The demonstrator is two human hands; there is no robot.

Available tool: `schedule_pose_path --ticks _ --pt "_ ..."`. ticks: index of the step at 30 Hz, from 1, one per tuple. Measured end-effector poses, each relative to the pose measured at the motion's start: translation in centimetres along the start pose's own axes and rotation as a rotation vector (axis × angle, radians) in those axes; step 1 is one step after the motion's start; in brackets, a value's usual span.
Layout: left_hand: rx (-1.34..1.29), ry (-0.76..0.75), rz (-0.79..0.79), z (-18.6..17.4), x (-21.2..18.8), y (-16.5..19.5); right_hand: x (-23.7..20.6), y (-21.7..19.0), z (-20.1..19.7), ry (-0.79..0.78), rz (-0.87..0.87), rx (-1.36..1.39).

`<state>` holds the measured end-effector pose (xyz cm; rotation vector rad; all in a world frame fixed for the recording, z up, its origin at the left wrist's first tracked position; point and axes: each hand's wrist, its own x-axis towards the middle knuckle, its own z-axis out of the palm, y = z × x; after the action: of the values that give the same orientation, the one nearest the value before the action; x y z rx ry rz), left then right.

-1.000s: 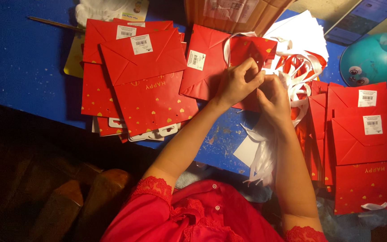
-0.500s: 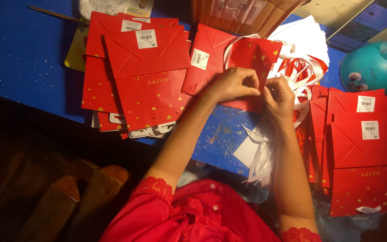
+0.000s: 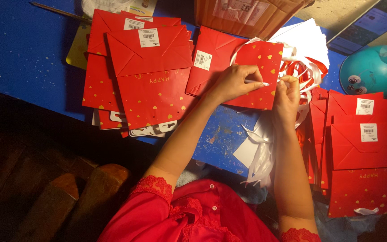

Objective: The person threads white ribbons through the handles of red gift bags and ties them into bows. They repeat this process for multiple bags, stacking the finished ones on the table.

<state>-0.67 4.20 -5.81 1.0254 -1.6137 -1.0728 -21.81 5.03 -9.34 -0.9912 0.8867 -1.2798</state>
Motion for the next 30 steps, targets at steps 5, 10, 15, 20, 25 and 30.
schedule_pose_path --ticks 5,10,15,20,25,30 --pt "0.019 -0.003 -0.009 0.2 0.0 -0.5 -0.2 -1.4 0.5 -0.089 0.095 0.045" --pt "0.043 -0.026 -0.036 -0.1 0.0 -0.8 -0.7 -2.7 0.9 -0.182 0.139 -0.184" --pt "0.035 -0.037 -0.015 -0.4 0.0 -0.7 -0.6 -2.8 0.4 -0.222 0.092 -0.329" --pt "0.072 -0.043 -0.018 -0.2 0.1 -0.7 -0.3 -0.9 -0.2 -0.178 -0.060 -0.424" --pt "0.017 -0.061 -0.002 0.1 0.2 -1.0 0.4 0.7 -1.1 -0.029 -0.220 -0.452" --pt "0.080 -0.055 0.031 0.4 0.2 -1.0 0.6 0.7 -1.4 0.110 -0.145 -0.234"
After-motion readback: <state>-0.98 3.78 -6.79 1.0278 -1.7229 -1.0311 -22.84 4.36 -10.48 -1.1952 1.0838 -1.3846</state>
